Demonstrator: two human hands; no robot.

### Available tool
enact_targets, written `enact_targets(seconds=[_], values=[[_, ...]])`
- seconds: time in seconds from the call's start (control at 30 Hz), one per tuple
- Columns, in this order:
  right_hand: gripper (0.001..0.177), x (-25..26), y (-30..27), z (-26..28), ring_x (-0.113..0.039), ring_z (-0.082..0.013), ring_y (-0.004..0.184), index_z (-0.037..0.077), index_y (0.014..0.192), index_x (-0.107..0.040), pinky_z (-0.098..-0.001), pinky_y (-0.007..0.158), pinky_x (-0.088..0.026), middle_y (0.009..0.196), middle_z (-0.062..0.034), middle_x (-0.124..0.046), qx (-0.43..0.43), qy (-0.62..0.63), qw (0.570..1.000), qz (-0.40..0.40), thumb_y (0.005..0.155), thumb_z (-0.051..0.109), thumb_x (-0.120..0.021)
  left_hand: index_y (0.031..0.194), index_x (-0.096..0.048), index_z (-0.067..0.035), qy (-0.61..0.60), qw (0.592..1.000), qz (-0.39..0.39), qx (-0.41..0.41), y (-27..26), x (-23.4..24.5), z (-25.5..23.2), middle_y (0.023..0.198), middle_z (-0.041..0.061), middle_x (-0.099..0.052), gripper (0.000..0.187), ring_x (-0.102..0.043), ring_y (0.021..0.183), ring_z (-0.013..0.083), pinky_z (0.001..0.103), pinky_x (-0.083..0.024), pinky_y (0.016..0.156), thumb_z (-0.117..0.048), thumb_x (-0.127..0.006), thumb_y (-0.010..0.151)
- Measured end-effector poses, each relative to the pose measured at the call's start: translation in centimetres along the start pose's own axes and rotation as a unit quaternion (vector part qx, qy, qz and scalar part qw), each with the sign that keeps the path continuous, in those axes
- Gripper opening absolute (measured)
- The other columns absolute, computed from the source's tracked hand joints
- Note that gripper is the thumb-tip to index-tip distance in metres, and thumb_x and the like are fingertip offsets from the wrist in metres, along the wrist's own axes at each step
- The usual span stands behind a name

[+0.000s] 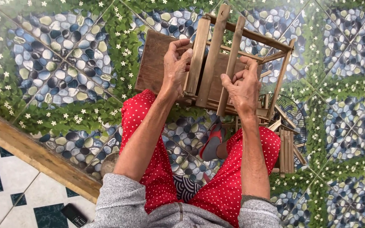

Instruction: Arranging bamboo slats onto a wooden frame to assemble a piece of furniture.

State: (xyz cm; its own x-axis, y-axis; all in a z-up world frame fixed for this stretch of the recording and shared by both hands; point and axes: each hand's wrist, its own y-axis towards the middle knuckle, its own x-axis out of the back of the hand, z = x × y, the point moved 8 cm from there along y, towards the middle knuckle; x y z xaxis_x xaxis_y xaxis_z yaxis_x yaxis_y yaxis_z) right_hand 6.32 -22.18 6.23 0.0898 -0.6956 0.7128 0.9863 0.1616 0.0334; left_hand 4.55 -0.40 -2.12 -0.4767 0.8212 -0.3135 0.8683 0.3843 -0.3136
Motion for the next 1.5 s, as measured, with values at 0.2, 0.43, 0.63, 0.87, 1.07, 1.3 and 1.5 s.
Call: enact_targets(seconds=[0.2, 0.43, 0.63, 0.87, 1.07, 1.3, 1.5], values=[[0.027, -1.4, 0.1, -0.5, -0.06, -0.0121, 0.044, 0.007, 0.113, -0.065, -0.0273, 0.033, -0.059, 0.076, -0.0009, -0.062, -0.076, 0.051, 0.994, 0.065, 0.095, 0.022, -0.078, 0.13, -0.064, -0.011, -0.041, 0.994, 0.015, 0.096, 0.6, -0.2, 2.4, 0.109, 0.006, -0.077, 0.047, -0.065, 0.077, 0.0132, 0.03, -0.05, 0.064, -0.026, -0.074, 0.087], [0.024, -3.7, 0.8, -2.3, -0.063, -0.0122, 0.047, -0.001, 0.119, -0.063, -0.0231, 0.035, -0.053, 0.085, -0.0076, -0.069, -0.066, 0.227, 0.967, 0.097, 0.103, 0.018, -0.065, 0.135, -0.061, -0.004, -0.022, 0.997, 0.054, 0.057, 1.5, -0.6, 3.4, 0.122, 0.013, -0.072, 0.071, -0.068, 0.104, 0.0192, 0.034, -0.058, 0.089, -0.032, -0.083, 0.074], [0.029, -4.9, 1.1, -3.1, -0.064, -0.0192, 0.047, -0.004, 0.12, -0.064, -0.0288, 0.03, -0.054, 0.08, -0.0181, -0.064, -0.047, 0.314, 0.943, 0.101, 0.104, 0.02, -0.067, 0.136, -0.062, -0.009, -0.052, 0.996, 0.065, 0.041, 1.9, -0.4, 4.6, 0.104, 0.016, -0.07, 0.059, -0.074, 0.09, 0.0241, 0.038, -0.066, 0.07, -0.02, -0.088, 0.084], [0.03, -7.2, 1.8, -5.7, -0.065, -0.0173, 0.053, -0.002, 0.118, -0.066, -0.026, 0.034, -0.055, 0.082, -0.0166, -0.066, -0.06, 0.327, 0.938, 0.1, 0.101, 0.022, -0.074, 0.137, -0.062, -0.011, -0.021, 0.996, 0.082, 0.01, 1.7, -0.8, 4.4, 0.105, 0.013, -0.07, 0.056, -0.07, 0.093, 0.0203, 0.038, -0.065, 0.076, -0.02, -0.086, 0.088], [0.045, -7.2, 1.7, -2.4, -0.065, -0.0113, 0.08, 0.003, 0.126, -0.069, -0.0307, 0.064, -0.064, 0.099, -0.0107, -0.074, -0.095, 0.358, 0.922, 0.11, 0.091, 0.026, -0.085, 0.139, -0.062, -0.008, -0.026, 0.995, 0.094, 0.007, 1.7, -1.1, 4.5, 0.106, 0.016, -0.071, 0.053, -0.07, 0.093, 0.0215, 0.039, -0.064, 0.076, -0.016, -0.082, 0.091], [0.042, -6.8, 1.5, -1.8, -0.07, -0.012, 0.09, 0.005, 0.124, -0.072, -0.0317, 0.076, -0.064, 0.101, -0.0078, -0.075, -0.115, 0.401, 0.899, 0.13, 0.088, 0.022, -0.087, 0.136, -0.063, -0.004, -0.066, 0.994, 0.091, 0.012, 1.5, -1.5, 3.7, 0.1, 0.015, -0.073, 0.041, -0.072, 0.085, 0.019, 0.036, -0.066, 0.072, -0.02, -0.069, 0.099], [0.046, -7.5, 0.8, 0.0, -0.071, -0.0126, 0.094, 0.003, 0.127, -0.07, -0.0329, 0.078, -0.064, 0.102, -0.0076, -0.075, -0.114, 0.412, 0.893, 0.14, 0.088, 0.022, -0.087, 0.136, -0.064, -0.004, -0.095, 0.992, 0.081, 0.011, 2.3, -0.8, 5.4, 0.101, 0.017, -0.075, 0.039, -0.074, 0.085, 0.0218, 0.04, -0.066, 0.071, -0.024, -0.064, 0.103]])
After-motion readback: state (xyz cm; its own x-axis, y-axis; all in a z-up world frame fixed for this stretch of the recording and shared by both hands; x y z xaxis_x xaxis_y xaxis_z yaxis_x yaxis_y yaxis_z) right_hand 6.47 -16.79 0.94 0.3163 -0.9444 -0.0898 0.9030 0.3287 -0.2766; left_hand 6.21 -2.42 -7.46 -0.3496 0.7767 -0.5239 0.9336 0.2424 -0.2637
